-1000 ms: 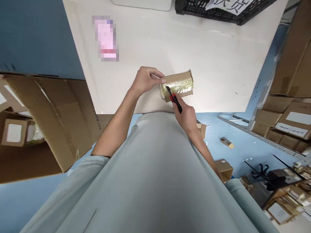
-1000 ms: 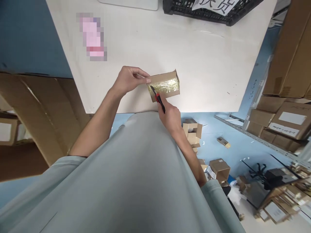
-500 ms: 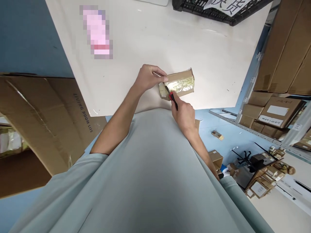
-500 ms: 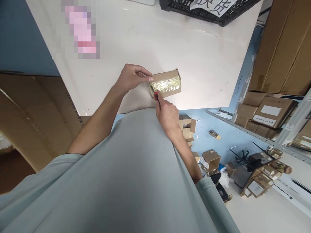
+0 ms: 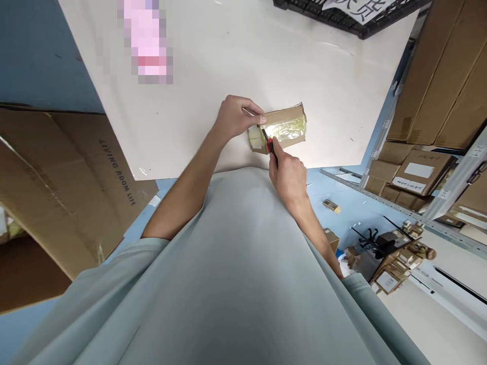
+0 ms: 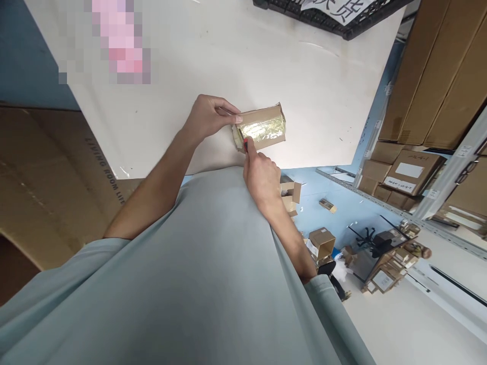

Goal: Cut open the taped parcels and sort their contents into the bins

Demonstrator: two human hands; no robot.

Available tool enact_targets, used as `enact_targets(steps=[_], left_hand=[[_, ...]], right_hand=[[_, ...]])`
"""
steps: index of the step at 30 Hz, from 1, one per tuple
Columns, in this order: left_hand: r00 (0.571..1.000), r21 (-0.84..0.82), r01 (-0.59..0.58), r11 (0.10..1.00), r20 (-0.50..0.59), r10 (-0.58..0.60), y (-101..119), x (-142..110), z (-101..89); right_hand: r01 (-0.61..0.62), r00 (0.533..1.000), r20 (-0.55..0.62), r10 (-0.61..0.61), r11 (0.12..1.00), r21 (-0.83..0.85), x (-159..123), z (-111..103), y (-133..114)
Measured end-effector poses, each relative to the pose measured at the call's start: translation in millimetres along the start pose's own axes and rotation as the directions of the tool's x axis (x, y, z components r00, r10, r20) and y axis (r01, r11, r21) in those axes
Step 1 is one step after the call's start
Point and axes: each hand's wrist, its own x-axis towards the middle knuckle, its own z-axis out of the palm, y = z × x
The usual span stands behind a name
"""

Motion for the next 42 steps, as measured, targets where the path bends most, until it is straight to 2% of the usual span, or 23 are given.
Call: enact_targets(steps=[11, 23, 31, 34, 42], left_hand=[[1.000, 0.003, 0.003, 1.000, 0.028, -0.003, -3.9, 2.6, 0.0], [1.000, -0.031, -0.015, 0.999, 0.020, 0.015, -7.6, -1.2, 4.5], [1.000, -0.027, -0.013, 1.000, -0.017, 0.013, -16.5, -8.0, 13.6], [0.999, -0.004, -0.019, 1.000, -0.041, 0.019, -18.5, -13.0, 16.7], [0.997, -0.009, -0.032, 0.999, -0.077, 0.032, -16.4, -26.9, 26.1]], right_hand=[[-0.015, 1.000, 0.004, 0.015, 0.999, -0.040, -4.2, -5.3, -7.4], [-0.097, 0.994, 0.036, 0.100, 0.992, -0.081, -10.4, 3.9, -22.0], [-0.095, 0.994, 0.044, 0.100, 0.990, -0.100, -4.7, -9.2, -37.9], [-0.071, 0.996, 0.049, 0.078, 0.989, -0.128, -4.1, -10.0, -35.2], [-0.054, 0.996, 0.065, 0.064, 0.988, -0.145, -19.6, 5.1, -19.5]])
